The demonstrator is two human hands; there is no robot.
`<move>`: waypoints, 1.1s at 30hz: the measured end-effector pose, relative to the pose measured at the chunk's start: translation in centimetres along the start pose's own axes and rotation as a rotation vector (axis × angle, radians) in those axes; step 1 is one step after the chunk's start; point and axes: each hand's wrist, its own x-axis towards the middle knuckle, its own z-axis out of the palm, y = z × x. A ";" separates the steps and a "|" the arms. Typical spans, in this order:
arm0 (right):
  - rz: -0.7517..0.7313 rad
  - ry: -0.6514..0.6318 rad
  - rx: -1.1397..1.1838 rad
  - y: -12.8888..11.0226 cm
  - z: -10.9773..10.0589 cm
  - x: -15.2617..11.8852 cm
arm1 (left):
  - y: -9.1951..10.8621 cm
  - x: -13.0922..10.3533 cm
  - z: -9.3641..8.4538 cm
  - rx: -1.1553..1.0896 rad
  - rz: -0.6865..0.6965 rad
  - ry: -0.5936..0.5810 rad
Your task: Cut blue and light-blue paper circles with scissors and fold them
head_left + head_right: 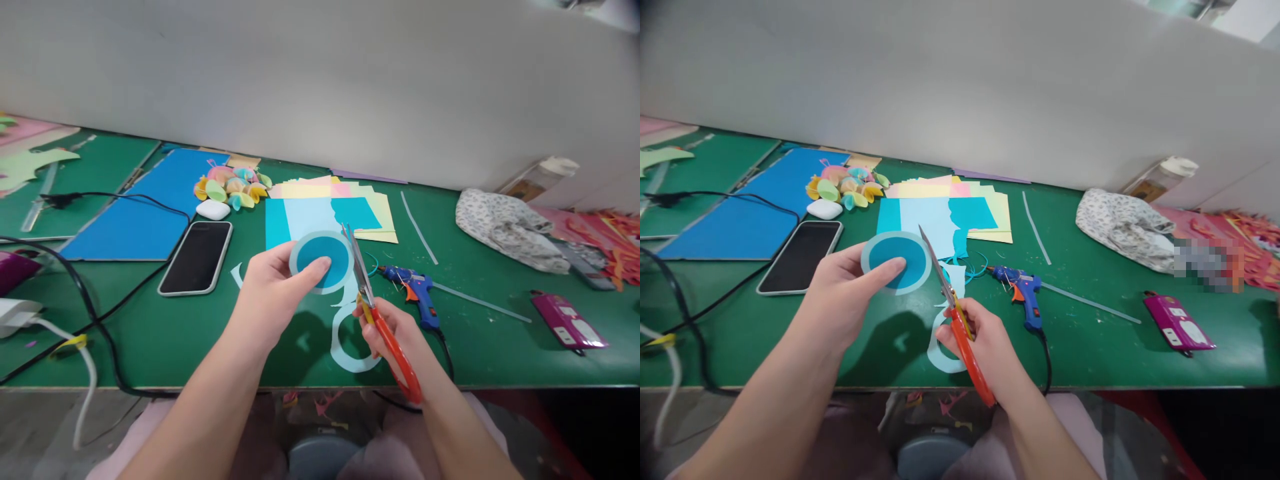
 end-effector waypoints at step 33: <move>0.063 -0.126 -0.006 -0.9 -2.1 -0.8 | 0.1 -0.1 -0.3 0.034 -0.049 -0.087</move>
